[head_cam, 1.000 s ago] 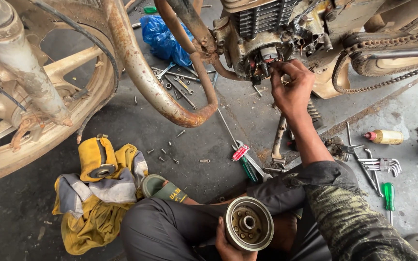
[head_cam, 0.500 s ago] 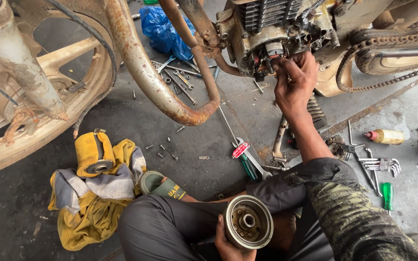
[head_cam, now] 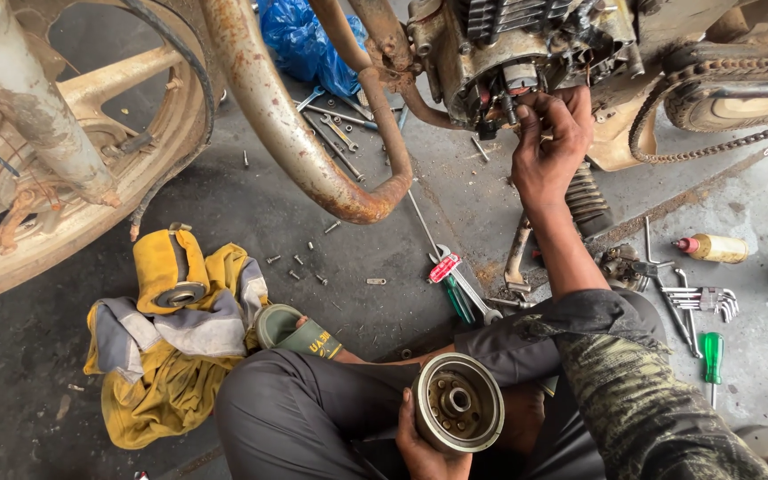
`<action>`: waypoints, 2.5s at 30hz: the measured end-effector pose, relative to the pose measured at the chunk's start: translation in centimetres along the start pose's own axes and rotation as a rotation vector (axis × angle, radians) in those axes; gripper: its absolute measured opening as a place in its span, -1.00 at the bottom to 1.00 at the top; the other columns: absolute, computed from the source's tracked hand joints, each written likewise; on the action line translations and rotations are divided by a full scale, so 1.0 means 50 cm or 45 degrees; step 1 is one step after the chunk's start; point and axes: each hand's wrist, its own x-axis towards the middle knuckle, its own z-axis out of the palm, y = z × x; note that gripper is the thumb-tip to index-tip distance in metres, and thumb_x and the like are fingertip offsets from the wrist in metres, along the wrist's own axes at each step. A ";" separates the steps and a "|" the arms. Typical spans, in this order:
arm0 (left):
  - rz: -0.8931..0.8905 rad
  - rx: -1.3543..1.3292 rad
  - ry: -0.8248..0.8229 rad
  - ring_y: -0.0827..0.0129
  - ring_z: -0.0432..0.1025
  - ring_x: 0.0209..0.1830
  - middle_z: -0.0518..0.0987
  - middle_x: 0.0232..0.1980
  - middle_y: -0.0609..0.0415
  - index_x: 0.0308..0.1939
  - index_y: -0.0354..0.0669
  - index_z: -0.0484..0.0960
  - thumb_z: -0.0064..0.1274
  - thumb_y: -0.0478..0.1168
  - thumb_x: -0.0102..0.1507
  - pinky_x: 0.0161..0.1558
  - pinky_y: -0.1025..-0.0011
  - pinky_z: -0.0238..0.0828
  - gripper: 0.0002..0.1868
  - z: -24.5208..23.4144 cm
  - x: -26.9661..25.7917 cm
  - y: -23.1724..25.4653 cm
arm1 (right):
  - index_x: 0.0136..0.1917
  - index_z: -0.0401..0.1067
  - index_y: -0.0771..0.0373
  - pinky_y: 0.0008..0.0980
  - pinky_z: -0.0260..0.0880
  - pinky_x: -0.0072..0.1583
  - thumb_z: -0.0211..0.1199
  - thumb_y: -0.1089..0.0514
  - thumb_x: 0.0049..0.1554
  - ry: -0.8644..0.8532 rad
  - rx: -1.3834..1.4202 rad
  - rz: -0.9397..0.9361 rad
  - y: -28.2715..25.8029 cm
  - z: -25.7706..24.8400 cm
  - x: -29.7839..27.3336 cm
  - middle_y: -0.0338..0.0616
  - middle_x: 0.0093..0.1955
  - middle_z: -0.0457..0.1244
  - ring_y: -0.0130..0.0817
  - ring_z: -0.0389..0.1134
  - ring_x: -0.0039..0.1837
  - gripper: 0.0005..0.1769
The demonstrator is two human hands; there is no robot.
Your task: Repairing and reassembling the engine components of a motorcycle.
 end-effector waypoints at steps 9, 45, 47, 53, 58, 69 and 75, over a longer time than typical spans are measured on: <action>-0.004 -0.030 0.067 0.02 0.54 0.18 0.59 0.19 -0.15 0.23 -0.22 0.54 -0.12 0.21 0.20 0.09 -0.04 0.59 -0.29 0.009 0.000 0.004 | -0.03 0.46 0.42 -0.25 0.19 0.11 0.39 0.42 0.23 0.109 -0.118 -0.027 0.009 0.028 -0.020 -0.07 -0.06 0.09 -0.18 0.15 0.02 -0.89; 0.074 0.779 0.067 0.26 0.56 0.03 0.66 0.08 0.03 0.13 -0.15 0.64 0.08 0.12 0.25 0.06 0.21 0.51 -0.48 0.084 0.362 0.147 | -0.02 0.42 0.41 -0.46 0.39 -0.04 0.32 0.42 0.32 -0.007 0.018 -0.010 0.056 -0.043 -0.005 -0.04 -0.08 0.37 -0.32 0.42 -0.09 -0.91; 0.040 0.810 0.127 0.22 0.57 0.01 0.67 0.06 0.03 0.13 -0.10 0.63 0.05 0.15 0.22 0.01 0.13 0.53 -0.46 0.092 0.363 0.144 | -0.04 0.45 0.42 -0.47 0.40 -0.03 0.33 0.42 0.30 -0.008 0.093 0.055 0.056 -0.044 0.005 -0.04 -0.09 0.38 -0.35 0.44 -0.08 -0.92; 0.023 1.016 0.160 0.19 0.60 -0.02 0.69 0.04 0.00 0.16 -0.12 0.61 0.06 0.20 0.19 -0.03 0.02 0.58 -0.39 0.088 0.375 0.132 | -0.09 0.52 0.43 -0.49 0.41 0.04 0.35 0.42 0.25 0.000 0.360 0.237 0.078 -0.041 0.006 -0.07 -0.08 0.41 -0.40 0.45 -0.05 -0.95; 0.222 1.381 0.432 0.14 0.59 0.02 0.69 0.05 -0.11 0.18 -0.25 0.63 0.03 0.19 0.25 0.03 0.06 0.55 -0.36 0.129 0.358 0.119 | -0.09 0.54 0.41 -0.51 0.41 0.03 0.32 0.43 0.22 0.003 0.441 0.284 0.087 -0.030 0.007 -0.08 -0.08 0.40 -0.41 0.43 -0.03 -0.97; 0.566 2.227 0.616 -0.03 0.52 0.17 0.60 0.13 -0.23 0.19 -0.23 0.63 0.11 0.16 0.21 0.23 0.14 0.40 -0.36 0.139 0.352 0.123 | 0.06 0.43 0.46 -0.44 0.38 -0.09 0.31 0.43 0.28 -0.007 0.140 0.152 0.078 -0.022 0.017 0.02 -0.05 0.34 -0.28 0.41 -0.11 -0.90; 0.544 2.269 0.632 -0.03 0.49 0.19 0.57 0.15 -0.23 0.21 -0.17 0.63 0.14 0.15 0.20 0.24 0.12 0.37 -0.38 0.159 0.337 0.117 | 0.02 0.44 0.46 -0.48 0.44 -0.10 0.29 0.44 0.31 0.047 0.250 0.216 0.077 -0.013 0.014 -0.02 -0.06 0.38 -0.36 0.43 -0.10 -0.96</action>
